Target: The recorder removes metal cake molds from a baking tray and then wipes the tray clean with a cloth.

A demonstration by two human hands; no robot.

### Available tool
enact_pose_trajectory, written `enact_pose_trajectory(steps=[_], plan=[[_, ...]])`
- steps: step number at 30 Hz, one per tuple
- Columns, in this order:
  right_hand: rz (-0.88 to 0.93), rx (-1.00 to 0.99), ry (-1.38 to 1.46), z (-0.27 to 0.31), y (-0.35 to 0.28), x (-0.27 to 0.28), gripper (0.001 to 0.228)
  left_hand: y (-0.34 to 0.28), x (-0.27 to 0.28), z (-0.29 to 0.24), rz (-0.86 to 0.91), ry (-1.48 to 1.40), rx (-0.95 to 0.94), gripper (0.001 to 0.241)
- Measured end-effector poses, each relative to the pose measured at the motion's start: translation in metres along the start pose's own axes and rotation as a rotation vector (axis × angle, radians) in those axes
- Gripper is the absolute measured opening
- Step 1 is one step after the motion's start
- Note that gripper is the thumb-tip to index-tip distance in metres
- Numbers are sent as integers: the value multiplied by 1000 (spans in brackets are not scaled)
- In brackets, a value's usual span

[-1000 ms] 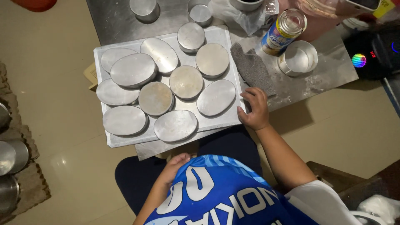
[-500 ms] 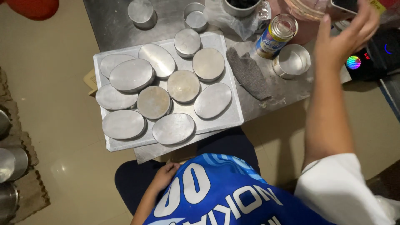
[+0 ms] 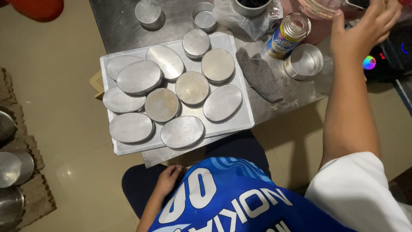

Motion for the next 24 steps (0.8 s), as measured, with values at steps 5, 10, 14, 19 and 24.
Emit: enact_pose_trajectory(steps=[5, 10, 14, 19, 24], plan=[[-55, 53, 58, 14, -14, 13, 79, -39, 12, -56, 9, 823, -174, 25], [136, 486, 609, 147, -91, 38, 12, -48, 105, -7, -254, 866, 219, 42], [454, 569, 391, 203, -161, 11, 45, -43, 122, 26, -194, 843, 173, 48], [411, 205, 285, 172, -176, -11, 62, -97, 50, -137, 195, 345, 28, 23], [436, 168, 231, 139, -185, -49, 26, -108, 68, -241, -319, 304, -366, 16]])
Point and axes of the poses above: each hand's wrist, its own y-axis towards the middle knuckle, its own x-axis out of the back of the hand, z = x × y, the point moved 9 cm from there along y, towards the middle knuckle, and after that the axes turned 3 degrees about -z, right-handed, at the moved point
